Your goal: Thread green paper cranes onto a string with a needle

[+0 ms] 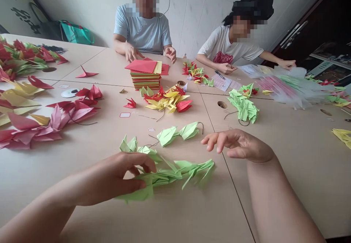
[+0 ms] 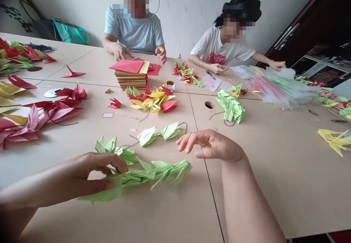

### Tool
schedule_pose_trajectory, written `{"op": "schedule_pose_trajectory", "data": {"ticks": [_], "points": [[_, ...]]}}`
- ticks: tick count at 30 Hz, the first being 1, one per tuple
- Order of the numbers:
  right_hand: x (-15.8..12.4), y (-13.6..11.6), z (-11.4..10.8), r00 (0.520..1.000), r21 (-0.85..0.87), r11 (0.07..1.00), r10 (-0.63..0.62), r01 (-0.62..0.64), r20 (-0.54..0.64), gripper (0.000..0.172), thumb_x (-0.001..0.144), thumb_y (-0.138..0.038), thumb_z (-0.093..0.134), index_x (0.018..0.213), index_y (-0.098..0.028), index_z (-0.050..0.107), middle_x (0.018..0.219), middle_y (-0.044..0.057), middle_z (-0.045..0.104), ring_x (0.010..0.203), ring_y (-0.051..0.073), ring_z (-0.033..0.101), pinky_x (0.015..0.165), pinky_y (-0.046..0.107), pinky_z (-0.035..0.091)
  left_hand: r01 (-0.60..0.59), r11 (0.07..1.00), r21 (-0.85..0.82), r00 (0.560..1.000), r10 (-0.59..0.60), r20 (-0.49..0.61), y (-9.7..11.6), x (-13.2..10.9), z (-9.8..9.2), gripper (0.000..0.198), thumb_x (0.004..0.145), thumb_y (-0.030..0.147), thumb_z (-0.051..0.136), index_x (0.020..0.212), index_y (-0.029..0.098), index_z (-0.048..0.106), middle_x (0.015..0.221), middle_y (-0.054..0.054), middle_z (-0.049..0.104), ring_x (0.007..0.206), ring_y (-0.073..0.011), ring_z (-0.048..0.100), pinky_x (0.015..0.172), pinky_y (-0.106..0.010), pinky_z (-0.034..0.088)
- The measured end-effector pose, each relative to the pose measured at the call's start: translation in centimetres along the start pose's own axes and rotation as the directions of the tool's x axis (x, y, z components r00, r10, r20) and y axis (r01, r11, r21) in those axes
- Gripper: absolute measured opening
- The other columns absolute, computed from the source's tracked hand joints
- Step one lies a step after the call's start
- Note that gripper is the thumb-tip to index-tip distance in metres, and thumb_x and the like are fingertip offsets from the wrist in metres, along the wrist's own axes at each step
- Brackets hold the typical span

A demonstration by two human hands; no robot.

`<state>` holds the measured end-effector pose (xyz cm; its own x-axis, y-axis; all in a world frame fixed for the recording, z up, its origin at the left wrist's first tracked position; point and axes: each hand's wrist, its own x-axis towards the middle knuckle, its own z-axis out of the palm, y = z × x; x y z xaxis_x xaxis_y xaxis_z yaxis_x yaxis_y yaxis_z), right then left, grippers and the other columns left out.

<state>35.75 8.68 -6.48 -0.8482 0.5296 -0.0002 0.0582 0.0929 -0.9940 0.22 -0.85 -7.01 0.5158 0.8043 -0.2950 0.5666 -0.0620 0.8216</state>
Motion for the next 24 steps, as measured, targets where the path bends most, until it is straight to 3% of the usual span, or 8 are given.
{"op": "schedule_pose_trajectory", "data": {"ticks": [4,7,9,13,15,18,24], "points": [[0.5,-0.5,0.4,0.976,-0.136,0.967,0.209,-0.215,-0.053,0.019,0.083,-0.040,0.067,0.088,-0.022,0.070,0.098,0.005,0.071,0.108,0.024,0.062,0.098,0.045,0.043,0.001,0.998,0.063,1.000,-0.001,0.007,-0.3,0.4,0.2,0.021,0.083,0.028,0.063,0.104,0.031,0.070,0.092,-0.003,0.073,0.079,-0.0206,0.069,0.065,-0.024,0.052],[1.4,-1.1,1.6,0.904,-0.271,0.864,0.424,-0.424,-0.058,0.030,0.077,-0.044,0.072,0.095,-0.021,0.069,0.106,0.006,0.070,0.107,0.025,0.061,0.095,0.042,0.045,0.028,0.997,0.076,1.000,-0.027,-0.014,-0.8,0.6,0.2,0.024,0.080,0.030,0.067,0.104,0.032,0.072,0.089,-0.003,0.073,0.075,-0.0215,0.068,0.060,-0.025,0.050],[2.0,-1.4,2.6,0.859,-0.315,0.810,0.511,-0.495,-0.038,0.038,0.071,-0.046,0.076,0.100,-0.022,0.069,0.112,0.006,0.068,0.111,0.027,0.059,0.093,0.040,0.045,0.039,0.995,0.088,0.999,-0.038,-0.009,-1.1,0.5,0.1,0.026,0.079,0.033,0.069,0.105,0.033,0.072,0.089,-0.003,0.073,0.075,-0.0217,0.067,0.061,-0.025,0.050],[3.1,-1.6,5.0,0.866,-0.379,0.816,0.496,-0.438,0.066,0.059,0.063,-0.039,0.083,0.117,-0.026,0.064,0.119,0.004,0.066,0.109,0.025,0.059,0.087,0.032,0.046,0.050,0.989,0.136,0.998,-0.054,0.028,-0.7,0.5,0.3,0.040,0.075,0.037,0.074,0.114,0.036,0.067,0.100,-0.003,0.072,0.085,-0.0241,0.066,0.068,-0.027,0.048],[3.5,-1.3,5.8,0.880,-0.438,0.810,0.467,-0.389,0.083,0.050,0.069,-0.029,0.078,0.117,-0.025,0.065,0.112,0.003,0.069,0.098,0.022,0.062,0.078,0.028,0.047,0.050,0.987,0.155,0.996,-0.061,0.071,-0.1,0.6,0.5,0.044,0.074,0.034,0.074,0.116,0.037,0.065,0.104,-0.002,0.070,0.088,-0.0248,0.064,0.071,-0.027,0.047],[4.0,-1.0,6.2,0.872,-0.464,0.780,0.488,-0.420,0.032,0.031,0.079,-0.019,0.061,0.109,-0.023,0.070,0.098,0.002,0.072,0.082,0.018,0.063,0.067,0.025,0.045,0.057,0.986,0.154,0.990,-0.076,0.118,0.6,0.9,0.8,0.035,0.078,0.022,0.064,0.112,0.034,0.065,0.101,-0.001,0.070,0.087,-0.0233,0.064,0.070,-0.027,0.046],[4.0,-1.4,5.4,0.869,-0.421,0.785,0.495,-0.455,-0.017,0.028,0.084,-0.025,0.058,0.109,-0.020,0.070,0.087,0.002,0.070,0.074,0.016,0.059,0.061,0.024,0.043,0.039,0.992,0.118,0.998,-0.044,0.039,0.3,1.6,0.9,0.020,0.086,0.020,0.052,0.092,0.028,0.070,0.081,0.000,0.071,0.070,-0.0184,0.063,0.060,-0.023,0.042]]}}
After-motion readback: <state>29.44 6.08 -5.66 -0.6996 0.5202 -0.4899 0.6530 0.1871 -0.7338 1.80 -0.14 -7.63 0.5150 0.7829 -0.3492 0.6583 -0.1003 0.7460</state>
